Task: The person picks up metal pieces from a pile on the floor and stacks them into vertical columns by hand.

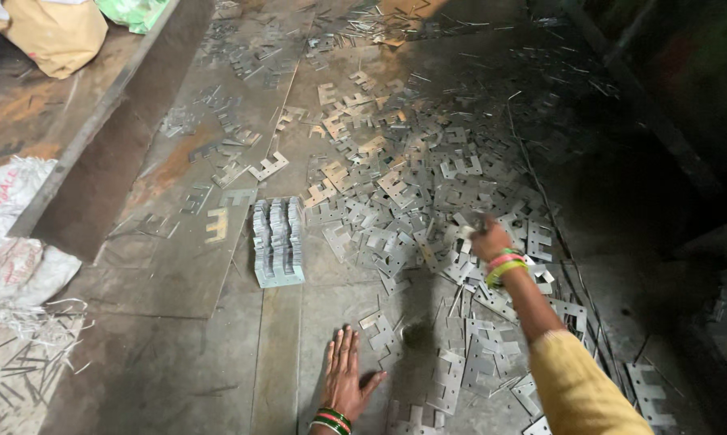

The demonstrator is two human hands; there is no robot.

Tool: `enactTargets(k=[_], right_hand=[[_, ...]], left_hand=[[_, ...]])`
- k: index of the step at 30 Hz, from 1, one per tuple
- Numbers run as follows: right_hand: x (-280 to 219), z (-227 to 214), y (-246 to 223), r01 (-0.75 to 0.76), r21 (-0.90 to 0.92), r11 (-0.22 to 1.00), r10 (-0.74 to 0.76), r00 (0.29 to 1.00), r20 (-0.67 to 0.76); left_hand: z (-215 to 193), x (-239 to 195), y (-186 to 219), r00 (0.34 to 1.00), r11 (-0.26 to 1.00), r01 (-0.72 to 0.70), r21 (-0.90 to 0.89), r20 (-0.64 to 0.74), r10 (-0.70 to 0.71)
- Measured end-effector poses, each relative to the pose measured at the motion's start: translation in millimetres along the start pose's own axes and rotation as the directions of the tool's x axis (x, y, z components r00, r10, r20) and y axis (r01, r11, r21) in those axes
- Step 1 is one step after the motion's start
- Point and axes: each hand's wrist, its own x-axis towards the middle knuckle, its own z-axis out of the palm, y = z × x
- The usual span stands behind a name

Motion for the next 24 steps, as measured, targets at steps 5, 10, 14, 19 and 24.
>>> enactTargets(k=[5, 10, 14, 19, 24], right_hand=[[-42, 47, -1, 0.205, 0.037, 0.978, -0.207, 0.976, 0.062], [-150, 11, 37, 0.115, -0.061, 0.991, -0.101, 0.976, 0.194], [-210, -46, 42, 0.061, -0.084, 0.995, -0.032, 0.951, 0.309], [-266, -112, 44, 0.0, -0.074, 0.997, 0.026, 0.932, 0.361], [-290, -143, 21, -0.021, -0.119, 0.993, 0.05, 0.969, 0.241]], left_hand=[[-5, -5, 2, 0.994, 0.997, 0.082, -0.016, 0.08, -0.08], [-7, -6, -1, 0.995, 0.995, 0.099, 0.015, 0.02, -0.099], [-9, -3, -6, 0.987, 0.987, 0.16, -0.023, 0.015, -0.16], [-16, -5, -10, 0.978, 0.977, 0.207, 0.044, 0.001, -0.207], [-28, -3, -8, 0.975, 0.975, 0.219, 0.025, 0.016, -0.22]])
